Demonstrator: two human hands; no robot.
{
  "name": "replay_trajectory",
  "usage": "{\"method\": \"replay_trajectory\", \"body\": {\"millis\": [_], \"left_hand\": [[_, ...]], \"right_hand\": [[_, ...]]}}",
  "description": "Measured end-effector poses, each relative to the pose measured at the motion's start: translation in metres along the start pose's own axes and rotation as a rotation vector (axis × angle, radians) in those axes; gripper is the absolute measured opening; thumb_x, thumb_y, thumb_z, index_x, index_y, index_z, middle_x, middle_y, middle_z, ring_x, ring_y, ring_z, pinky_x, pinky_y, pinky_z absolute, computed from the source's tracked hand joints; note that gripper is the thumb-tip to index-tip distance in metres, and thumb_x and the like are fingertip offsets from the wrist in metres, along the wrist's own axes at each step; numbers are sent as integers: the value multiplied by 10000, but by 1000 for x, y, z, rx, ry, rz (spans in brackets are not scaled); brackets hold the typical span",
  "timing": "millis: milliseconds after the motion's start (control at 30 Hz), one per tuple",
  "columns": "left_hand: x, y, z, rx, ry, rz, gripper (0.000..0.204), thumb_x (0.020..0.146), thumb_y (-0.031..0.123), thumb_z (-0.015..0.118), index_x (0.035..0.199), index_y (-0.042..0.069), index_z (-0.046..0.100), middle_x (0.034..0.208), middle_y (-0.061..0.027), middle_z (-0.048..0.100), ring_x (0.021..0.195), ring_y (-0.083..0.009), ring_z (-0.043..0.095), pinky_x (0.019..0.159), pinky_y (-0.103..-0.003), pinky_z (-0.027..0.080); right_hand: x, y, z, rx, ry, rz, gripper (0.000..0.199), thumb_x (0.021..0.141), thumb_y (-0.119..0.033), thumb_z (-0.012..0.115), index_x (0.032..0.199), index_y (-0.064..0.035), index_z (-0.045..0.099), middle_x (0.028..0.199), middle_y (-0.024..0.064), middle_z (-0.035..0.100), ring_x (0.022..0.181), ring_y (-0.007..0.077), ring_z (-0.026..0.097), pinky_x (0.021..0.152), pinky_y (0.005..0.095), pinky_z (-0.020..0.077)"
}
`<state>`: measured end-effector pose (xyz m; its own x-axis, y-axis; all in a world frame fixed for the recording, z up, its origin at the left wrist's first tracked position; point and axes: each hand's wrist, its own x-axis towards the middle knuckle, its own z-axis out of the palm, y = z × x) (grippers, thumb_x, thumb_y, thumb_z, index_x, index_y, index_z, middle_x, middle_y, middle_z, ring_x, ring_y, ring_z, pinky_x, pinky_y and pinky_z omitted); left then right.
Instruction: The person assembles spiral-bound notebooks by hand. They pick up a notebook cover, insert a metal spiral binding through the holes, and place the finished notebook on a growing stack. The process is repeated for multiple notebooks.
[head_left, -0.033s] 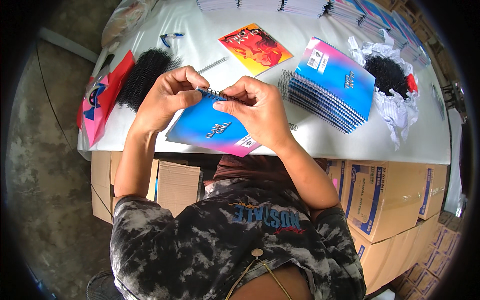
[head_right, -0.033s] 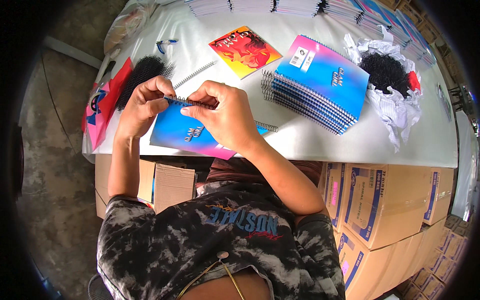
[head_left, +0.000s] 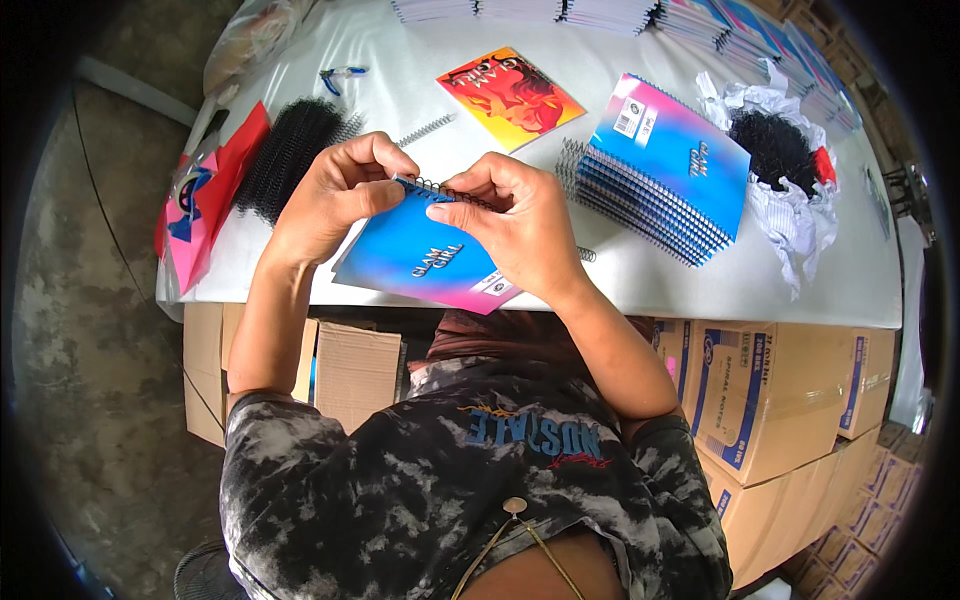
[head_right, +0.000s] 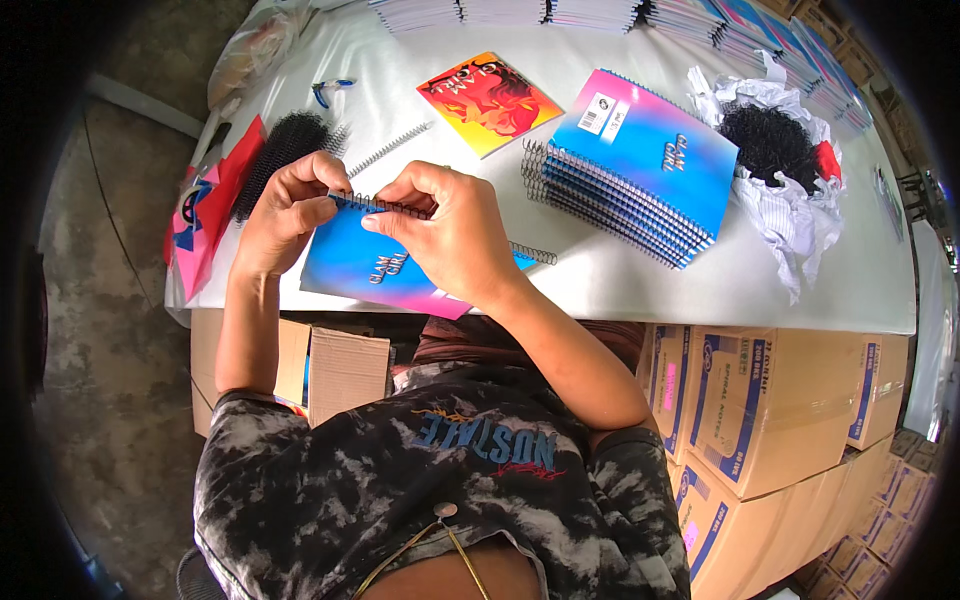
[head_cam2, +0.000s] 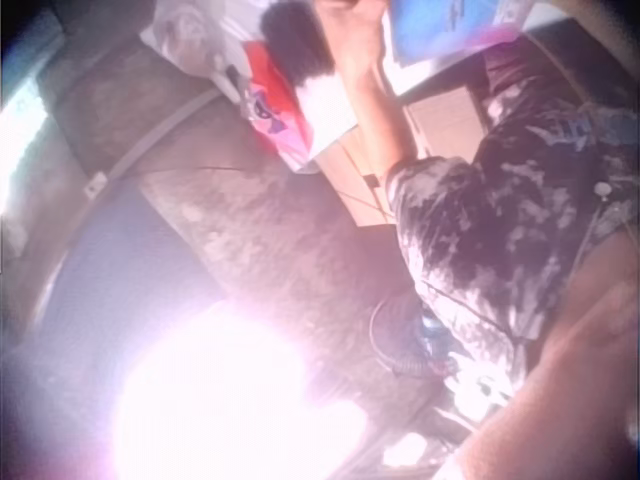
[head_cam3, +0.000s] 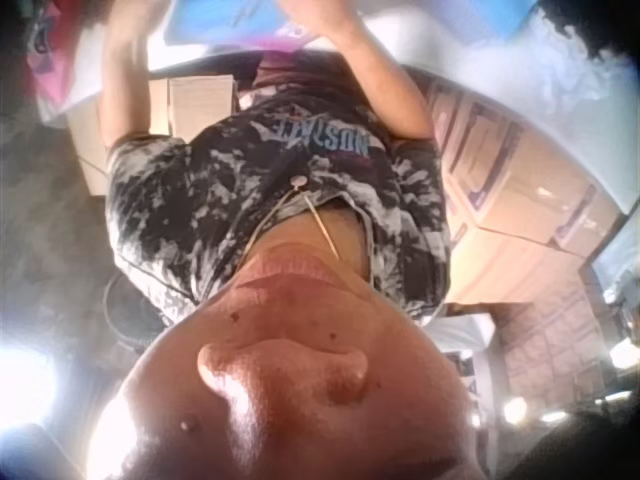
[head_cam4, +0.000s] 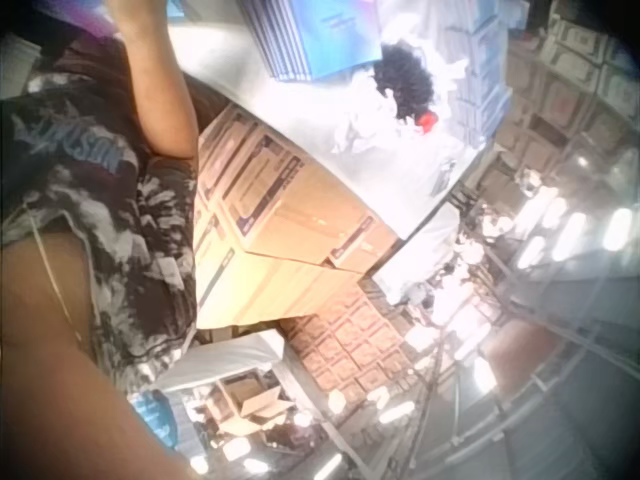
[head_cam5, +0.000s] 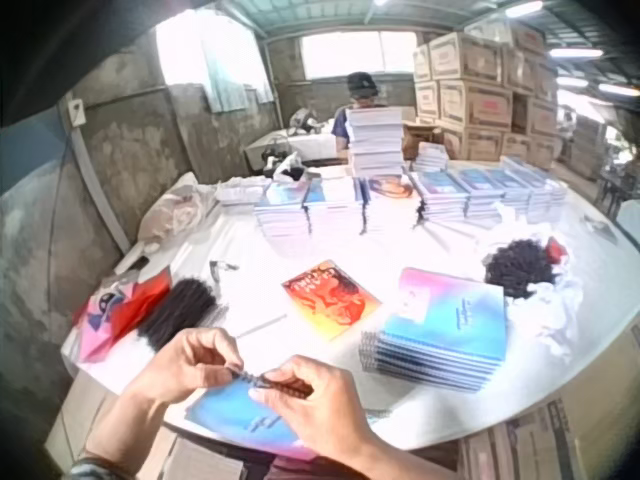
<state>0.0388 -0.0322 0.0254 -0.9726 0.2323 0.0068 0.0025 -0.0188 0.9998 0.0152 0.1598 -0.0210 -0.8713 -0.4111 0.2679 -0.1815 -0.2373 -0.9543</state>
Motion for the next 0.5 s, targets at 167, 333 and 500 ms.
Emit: {"method": "replay_trajectory", "body": {"millis": [167,333,500], "left_hand": [[4,-2,8,116,15,48,130,702,-70,563,784,31,568,770,16,545,686,-34,502,617,-191,425],[13,-2,14,132,-17,-37,119,655,-41,557,740,42,542,781,4,514,736,-57,481,667,-185,392],[20,21,37,633,-152,254,164,801,120,663,900,6,599,796,-15,601,707,-55,535,635,-207,429]], "right_hand": [[-5,0,-2,-61,18,-8,173,694,-11,729,787,38,591,734,110,643,666,109,613,619,247,499],[-11,-1,-9,-133,22,-11,167,716,28,708,826,34,583,753,61,635,706,66,584,648,207,485],[-20,-24,-39,-5,214,-99,200,701,57,710,854,32,584,796,60,640,722,83,594,657,214,492]]}}
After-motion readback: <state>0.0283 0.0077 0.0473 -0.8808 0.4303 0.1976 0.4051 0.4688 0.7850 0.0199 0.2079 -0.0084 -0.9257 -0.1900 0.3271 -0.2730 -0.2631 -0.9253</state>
